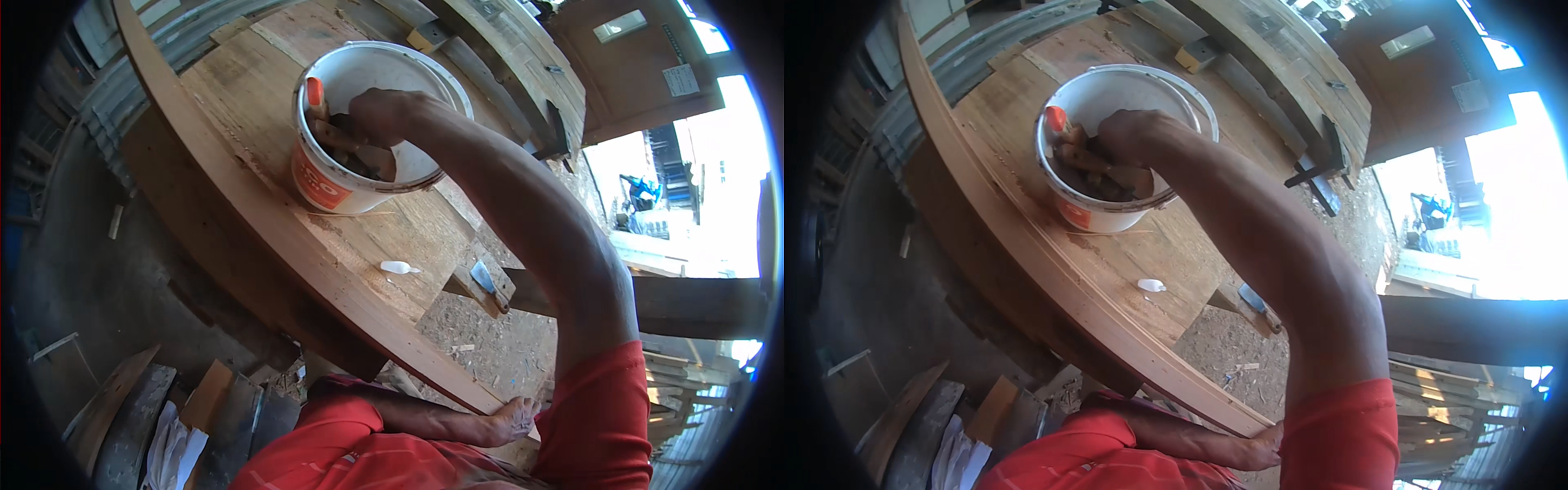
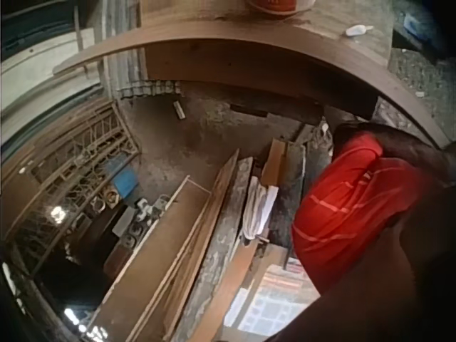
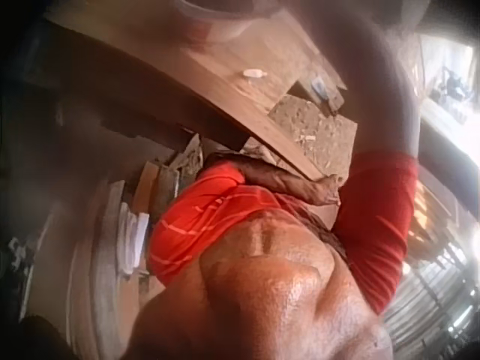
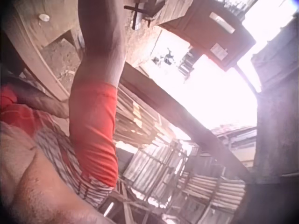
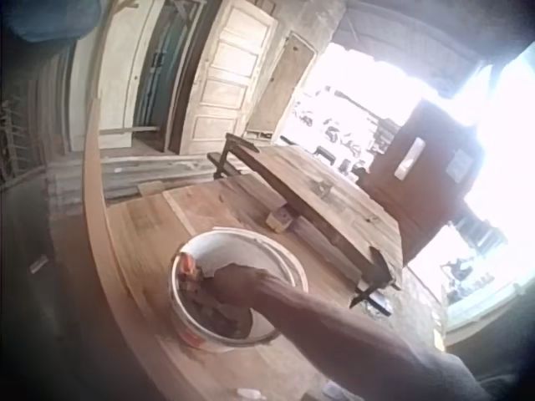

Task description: The person applies glue from a small bottle to a long wooden plank and a small wooden block, then uses a putty knife to spread the glue and joins the block to the plank.

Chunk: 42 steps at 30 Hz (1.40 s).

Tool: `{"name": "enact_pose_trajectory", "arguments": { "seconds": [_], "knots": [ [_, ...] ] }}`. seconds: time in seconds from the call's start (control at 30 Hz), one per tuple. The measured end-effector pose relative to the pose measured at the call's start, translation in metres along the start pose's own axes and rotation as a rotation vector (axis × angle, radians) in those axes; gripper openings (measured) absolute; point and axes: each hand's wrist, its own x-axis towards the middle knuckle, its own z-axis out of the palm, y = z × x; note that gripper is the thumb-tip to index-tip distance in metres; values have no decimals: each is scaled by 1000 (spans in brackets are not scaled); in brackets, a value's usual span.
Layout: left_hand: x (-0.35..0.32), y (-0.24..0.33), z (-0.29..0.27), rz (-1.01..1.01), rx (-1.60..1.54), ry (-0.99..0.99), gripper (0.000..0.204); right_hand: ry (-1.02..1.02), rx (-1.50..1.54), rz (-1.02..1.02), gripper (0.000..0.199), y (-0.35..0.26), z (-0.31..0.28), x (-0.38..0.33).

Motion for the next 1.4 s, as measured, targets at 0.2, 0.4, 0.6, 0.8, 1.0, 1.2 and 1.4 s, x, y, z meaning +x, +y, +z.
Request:
{"name": "enact_pose_trajectory", "arguments": {
  "seconds": [0.2, 0.4, 0.6, 0.8, 1.0, 1.2, 1.4],
  "knots": [
    [12, -13, -23, 4, -22, -65, 32, 76, -71, -118, 32, -18, 3, 18],
    [28, -9, -47, 101, 137, -379, 33, 53, -165, -182, 32, -22, -8, 4],
    [34, -14, -62, 151, 163, -453, 28, 20, -321, -259, 30, -16, -12, 4],
    [30, -15, -70, 145, 151, -387, 26, 92, -248, -349, 30, -6, 2, 7],
    [31, -21, -63, 194, 133, -385, 25, 104, -172, -275, 34, -22, -5, -1],
    [32, -22, -65, 219, 149, -357, 24, 171, -465, -488, 29, -1, 6, 9],
    [33, -18, -50, 159, 157, -346, 29, -162, -191, -197, 22, -26, -35, -23]
  ]
}}
